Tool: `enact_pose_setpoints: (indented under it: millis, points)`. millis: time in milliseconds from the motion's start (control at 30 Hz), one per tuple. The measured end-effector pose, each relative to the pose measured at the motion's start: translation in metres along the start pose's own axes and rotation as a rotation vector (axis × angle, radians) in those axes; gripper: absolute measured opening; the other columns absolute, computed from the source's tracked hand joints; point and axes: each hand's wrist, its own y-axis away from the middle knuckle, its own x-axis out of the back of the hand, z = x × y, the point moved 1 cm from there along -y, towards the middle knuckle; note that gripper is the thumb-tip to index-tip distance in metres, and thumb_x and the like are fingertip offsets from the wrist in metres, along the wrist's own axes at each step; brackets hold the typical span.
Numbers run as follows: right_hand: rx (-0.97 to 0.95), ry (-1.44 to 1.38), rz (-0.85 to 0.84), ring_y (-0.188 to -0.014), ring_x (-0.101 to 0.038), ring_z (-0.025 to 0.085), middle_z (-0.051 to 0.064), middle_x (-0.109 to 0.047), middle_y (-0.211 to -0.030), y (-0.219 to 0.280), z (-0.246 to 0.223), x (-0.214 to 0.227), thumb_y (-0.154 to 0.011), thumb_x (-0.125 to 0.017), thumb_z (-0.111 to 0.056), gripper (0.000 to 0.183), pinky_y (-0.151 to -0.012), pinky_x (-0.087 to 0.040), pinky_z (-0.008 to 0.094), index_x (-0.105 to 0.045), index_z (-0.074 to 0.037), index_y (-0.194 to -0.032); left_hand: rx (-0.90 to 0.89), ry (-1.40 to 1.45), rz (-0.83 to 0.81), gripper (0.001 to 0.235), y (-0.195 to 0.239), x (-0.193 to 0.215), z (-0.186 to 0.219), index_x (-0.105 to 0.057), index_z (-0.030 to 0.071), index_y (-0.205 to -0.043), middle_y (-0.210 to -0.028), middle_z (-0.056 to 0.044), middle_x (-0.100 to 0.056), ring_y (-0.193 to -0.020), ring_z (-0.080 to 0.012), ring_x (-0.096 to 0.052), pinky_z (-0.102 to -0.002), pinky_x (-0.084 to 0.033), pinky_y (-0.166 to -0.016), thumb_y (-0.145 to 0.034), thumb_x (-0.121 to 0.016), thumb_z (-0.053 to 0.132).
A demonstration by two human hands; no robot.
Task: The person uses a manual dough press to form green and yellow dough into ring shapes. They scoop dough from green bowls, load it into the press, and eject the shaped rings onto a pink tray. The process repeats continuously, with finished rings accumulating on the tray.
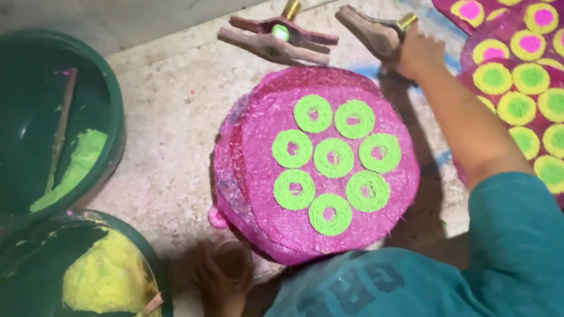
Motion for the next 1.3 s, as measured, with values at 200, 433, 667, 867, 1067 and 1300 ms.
enact_pose_setpoints:
  millis: [200, 433, 667, 867, 1067, 1300]
  points:
    - [0.189, -0.140, 0.125, -0.096, -0.067, 0.048, 0.030, -0.068, -0.104, 0.044, 0.045, 0.030, -0.085, -0.080, -0.046, 0.062, -0.078, -0.054, 0.054, -0.064, 0.006, -0.115, -0.152, 0.225, 0.195, 0.062, -0.080, 0.013, 0.076, -0.058, -0.001, -0.134, -0.134, -0.021, -0.058, -0.127, -0.0401, -0.052, -0.051, -0.041, -0.111, -0.077, -0.080, 0.008]
    - [0.318, -1.062, -0.487, -0.059, -0.051, 0.016, 0.007, -0.060, -0.072, 0.157, 0.017, 0.079, -0.110, -0.052, -0.049, 0.051, -0.054, -0.039, 0.032, -0.066, -0.002, -0.096, 0.079, 1.597, -0.298, 0.066, -0.191, -0.020, 0.144, -0.039, 0.006, -0.158, -0.167, -0.016, -0.039, -0.158, -0.0301, -0.035, -0.043, -0.032, -0.128, -0.101, -0.067, 0.023]
    - [0.146, -0.901, -1.117, -0.059, -0.058, 0.016, 0.007, -0.066, -0.072, 0.234, -0.064, 0.086, -0.101, -0.041, -0.050, 0.053, -0.053, -0.045, 0.033, -0.067, -0.005, -0.093, 0.360, 2.467, -0.252, 0.030, -0.222, -0.076, 0.155, -0.060, 0.013, -0.105, -0.083, 0.002, -0.056, -0.083, -0.0146, -0.057, -0.040, -0.051, -0.102, -0.113, -0.066, 0.041]
    - [0.429, -0.450, -0.621, -0.066, -0.064, 0.026, 0.014, -0.065, -0.073, 0.252, -0.111, 0.092, -0.106, -0.033, -0.053, 0.062, -0.065, -0.051, 0.041, -0.067, -0.001, -0.097, 0.579, 2.420, -0.036, 0.038, -0.215, -0.076, 0.131, -0.043, 0.021, -0.076, -0.063, 0.009, -0.036, -0.056, -0.0093, -0.037, -0.031, -0.041, -0.068, -0.099, -0.061, 0.046]
    - [0.663, -0.439, -0.399, -0.080, -0.066, 0.045, 0.027, -0.066, -0.081, 0.275, -0.132, 0.085, -0.107, -0.036, -0.045, 0.056, -0.076, -0.050, 0.053, -0.064, 0.003, -0.103, 0.455, 2.368, 0.010, 0.037, -0.206, -0.074, 0.109, -0.041, 0.022, -0.075, -0.060, 0.010, -0.031, -0.053, -0.0084, -0.032, -0.031, -0.037, -0.062, -0.102, -0.059, 0.041]
    - [0.642, -0.319, -0.324, -0.079, -0.066, 0.044, 0.028, -0.065, -0.076, 0.267, -0.133, 0.080, -0.110, -0.038, -0.043, 0.054, -0.075, -0.050, 0.052, -0.065, 0.002, -0.101, 0.460, 2.345, 0.103, 0.034, -0.208, -0.079, 0.116, -0.042, 0.021, -0.076, -0.060, 0.009, -0.031, -0.052, -0.0088, -0.031, -0.031, -0.036, -0.062, -0.100, -0.058, 0.040]
